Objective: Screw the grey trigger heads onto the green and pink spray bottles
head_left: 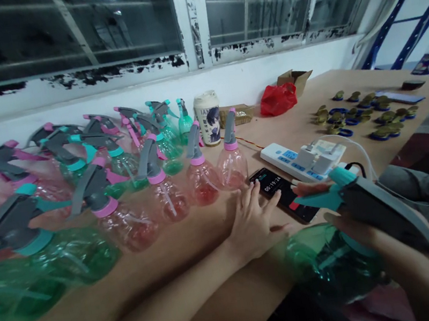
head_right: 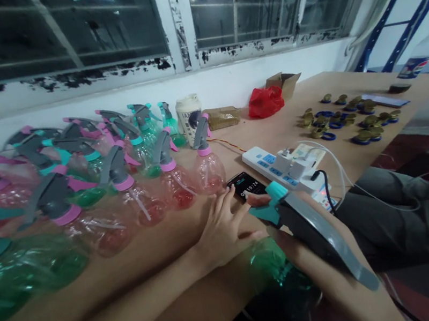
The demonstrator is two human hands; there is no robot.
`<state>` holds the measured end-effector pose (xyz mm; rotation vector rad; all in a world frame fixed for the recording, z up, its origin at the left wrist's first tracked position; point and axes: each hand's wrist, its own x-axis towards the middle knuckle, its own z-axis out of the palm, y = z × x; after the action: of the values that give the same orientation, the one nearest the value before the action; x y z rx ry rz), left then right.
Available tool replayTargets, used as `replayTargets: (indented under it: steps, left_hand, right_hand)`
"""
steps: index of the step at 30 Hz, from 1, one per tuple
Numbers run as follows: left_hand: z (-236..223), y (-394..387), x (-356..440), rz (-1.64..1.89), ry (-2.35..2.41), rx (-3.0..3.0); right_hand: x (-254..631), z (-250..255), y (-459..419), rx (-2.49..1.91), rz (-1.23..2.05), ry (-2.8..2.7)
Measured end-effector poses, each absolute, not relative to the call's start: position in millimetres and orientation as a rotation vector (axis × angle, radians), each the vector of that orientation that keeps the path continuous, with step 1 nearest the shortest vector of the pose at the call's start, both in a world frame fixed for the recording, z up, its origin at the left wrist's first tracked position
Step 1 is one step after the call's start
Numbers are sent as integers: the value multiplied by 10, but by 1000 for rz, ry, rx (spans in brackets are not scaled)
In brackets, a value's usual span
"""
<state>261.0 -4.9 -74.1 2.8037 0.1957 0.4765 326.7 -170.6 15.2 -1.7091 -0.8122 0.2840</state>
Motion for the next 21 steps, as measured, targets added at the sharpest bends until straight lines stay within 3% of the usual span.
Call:
replayTargets:
  steps: [14,21]
  left_hand:
    - [-720,132,914,496,439,2963]
    - [-713,116,626,398,494,3047]
  right_hand:
    - [3104,90,-766,-1442,475,-1274]
    - [3014,-7,-468,-1351,511,-1437]
